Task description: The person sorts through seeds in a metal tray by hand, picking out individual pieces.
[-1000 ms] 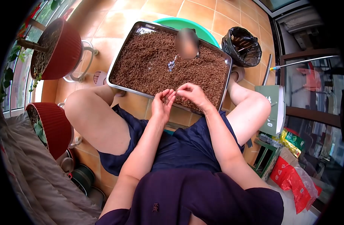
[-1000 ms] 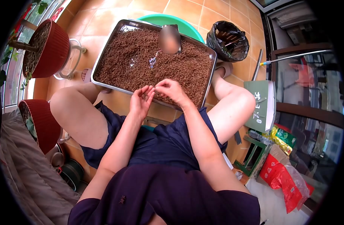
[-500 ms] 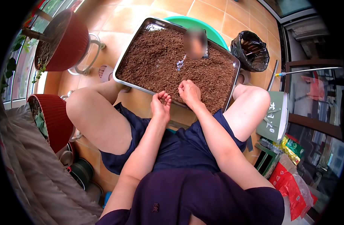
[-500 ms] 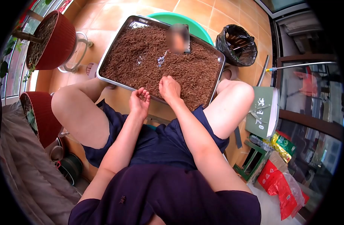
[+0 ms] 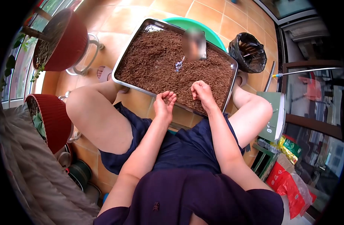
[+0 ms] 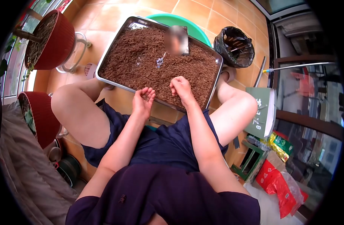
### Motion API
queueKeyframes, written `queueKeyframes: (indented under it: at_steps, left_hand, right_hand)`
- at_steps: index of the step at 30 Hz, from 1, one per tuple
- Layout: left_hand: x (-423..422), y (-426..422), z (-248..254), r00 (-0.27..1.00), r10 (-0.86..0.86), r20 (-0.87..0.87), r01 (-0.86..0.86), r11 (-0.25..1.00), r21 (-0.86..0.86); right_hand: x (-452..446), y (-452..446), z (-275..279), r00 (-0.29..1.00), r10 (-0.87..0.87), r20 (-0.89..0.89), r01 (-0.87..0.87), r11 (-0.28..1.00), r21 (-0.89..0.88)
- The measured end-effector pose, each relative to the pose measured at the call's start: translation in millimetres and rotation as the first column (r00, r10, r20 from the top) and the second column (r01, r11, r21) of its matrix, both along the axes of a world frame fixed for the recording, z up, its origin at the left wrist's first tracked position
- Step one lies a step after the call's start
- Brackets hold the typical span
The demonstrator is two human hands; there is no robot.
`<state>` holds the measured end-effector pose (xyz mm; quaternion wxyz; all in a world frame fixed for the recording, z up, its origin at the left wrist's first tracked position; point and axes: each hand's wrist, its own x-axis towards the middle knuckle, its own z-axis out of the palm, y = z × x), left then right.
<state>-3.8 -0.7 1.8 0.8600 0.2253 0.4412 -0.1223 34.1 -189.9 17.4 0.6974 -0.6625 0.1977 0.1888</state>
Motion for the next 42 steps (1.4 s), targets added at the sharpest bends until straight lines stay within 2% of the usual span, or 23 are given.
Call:
queueKeyframes:
  at_steps: [1, 2, 5, 8, 10, 12, 15, 19, 22, 28, 33, 35, 36, 38, 40, 42]
  left_hand:
    - [1, 0, 2, 1.000, 0.003, 0.015, -0.003, 1.000, -0.022]
    - [1, 0, 4, 1.000, 0.007, 0.030, -0.006, 0.999, -0.046]
    - [1, 2, 4, 0.997, 0.043, 0.057, -0.039, 0.997, -0.070]
    - [1, 9, 3, 0.996, 0.092, 0.000, -0.092, 0.996, -0.013]
    - [2, 14, 3, 0.990, 0.129, -0.058, -0.126, 0.991, 0.052]
    - [2, 19, 5, 0.981, 0.154, -0.119, -0.140, 0.982, 0.124]
    - [7, 25, 9, 0.977, 0.183, -0.108, -0.172, 0.980, 0.104]
    - [13, 38, 11, 0.968, 0.236, -0.085, -0.229, 0.970, 0.078]
    - [18, 43, 15, 0.959, 0.272, -0.085, -0.267, 0.961, 0.067]
    - [21, 43, 21, 0.958, 0.279, -0.072, -0.277, 0.960, 0.037]
    - [19, 40, 23, 0.963, 0.259, -0.074, -0.258, 0.966, 0.028]
    - [20, 42, 25, 0.960, 0.266, -0.087, -0.265, 0.964, 0.027]
    - [22, 45, 23, 0.958, 0.278, -0.072, -0.276, 0.961, 0.025]
    - [25, 50, 19, 0.951, 0.305, -0.051, -0.304, 0.952, 0.020]
    - [29, 55, 25, 0.965, 0.261, -0.004, -0.260, 0.963, 0.071]
    - [34, 58, 32, 0.975, 0.215, 0.058, -0.220, 0.970, 0.102]
  right_hand:
    - [-2, 11, 9, 0.995, 0.057, 0.081, -0.053, 0.998, -0.042]
    - [-3, 21, 19, 0.982, 0.174, 0.074, -0.168, 0.983, -0.079]
    - [-6, 48, 48, 0.857, 0.516, -0.010, -0.516, 0.857, -0.011]
    - [1, 61, 34, 0.888, 0.449, 0.102, -0.402, 0.864, -0.303]
    - [16, 69, 17, 0.915, 0.369, 0.161, -0.285, 0.876, -0.389]
    - [31, 81, 6, 0.861, 0.457, 0.223, -0.241, 0.753, -0.612]
    - [55, 112, -10, 0.796, 0.546, 0.260, -0.238, 0.678, -0.696]
    - [79, 148, -23, 0.755, 0.631, 0.177, -0.204, 0.482, -0.852]
    - [86, 151, -31, 0.680, 0.710, 0.181, -0.185, 0.405, -0.895]
    - [75, 109, -30, 0.862, 0.488, 0.136, -0.178, 0.542, -0.821]
    - [74, 97, -30, 0.891, 0.420, 0.174, -0.205, 0.712, -0.672]
    - [78, 107, -21, 0.948, 0.317, 0.028, -0.291, 0.900, -0.324]
    - [80, 114, -10, 0.956, 0.287, -0.065, -0.293, 0.948, -0.128]
    - [82, 127, 10, 0.955, 0.286, -0.077, -0.284, 0.958, 0.027]
    - [82, 135, 21, 0.961, 0.263, -0.082, -0.247, 0.955, 0.166]
    - [79, 141, 30, 0.968, 0.242, -0.072, -0.224, 0.953, 0.202]
